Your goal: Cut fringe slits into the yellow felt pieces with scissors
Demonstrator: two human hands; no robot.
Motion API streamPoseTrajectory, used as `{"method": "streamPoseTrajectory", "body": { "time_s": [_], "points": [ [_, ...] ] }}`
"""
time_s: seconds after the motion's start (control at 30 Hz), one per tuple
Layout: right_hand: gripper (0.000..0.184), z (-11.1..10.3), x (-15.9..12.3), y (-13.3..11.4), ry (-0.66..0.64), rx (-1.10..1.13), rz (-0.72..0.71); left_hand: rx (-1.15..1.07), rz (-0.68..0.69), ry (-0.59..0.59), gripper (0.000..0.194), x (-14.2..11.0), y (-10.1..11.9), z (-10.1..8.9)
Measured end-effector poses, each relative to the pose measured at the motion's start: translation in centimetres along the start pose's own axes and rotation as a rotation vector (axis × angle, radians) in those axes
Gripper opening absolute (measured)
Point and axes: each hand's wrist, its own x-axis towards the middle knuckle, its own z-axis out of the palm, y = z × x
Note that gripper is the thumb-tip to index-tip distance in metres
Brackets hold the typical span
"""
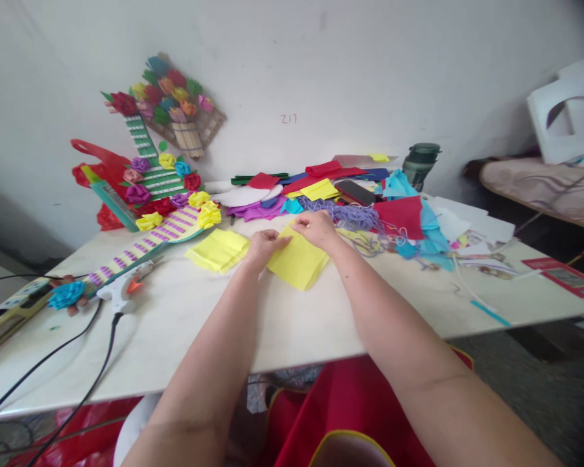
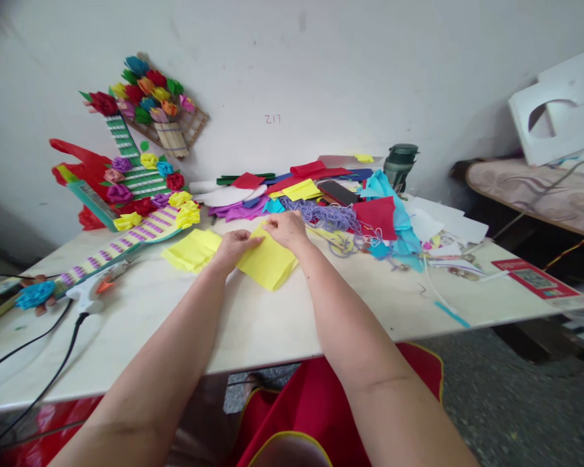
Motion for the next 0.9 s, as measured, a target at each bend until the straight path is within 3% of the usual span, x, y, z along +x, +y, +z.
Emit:
{"method": "streamPoseTrajectory", "body": {
  "time_s": [0.33,0.7,0.9],
  "points": [
    [0.020,0.21,0.06,0.03,-0.030,0.158,0.051,0.015,0.016,0.005,0.032,-0.07,0.09,0.08],
    [0.020,0.32,0.19,0.15,-0.071,0.136,0.058,-0.003,0.011,-0.012,0.034,0.08,-0.28,0.03],
    [0.024,0.24,0.05,-0.07,-0.063,-0.008,0.021,0.009,-0.001,-0.027,0.033,-0.18,0.13,0.05]
  ]
}}
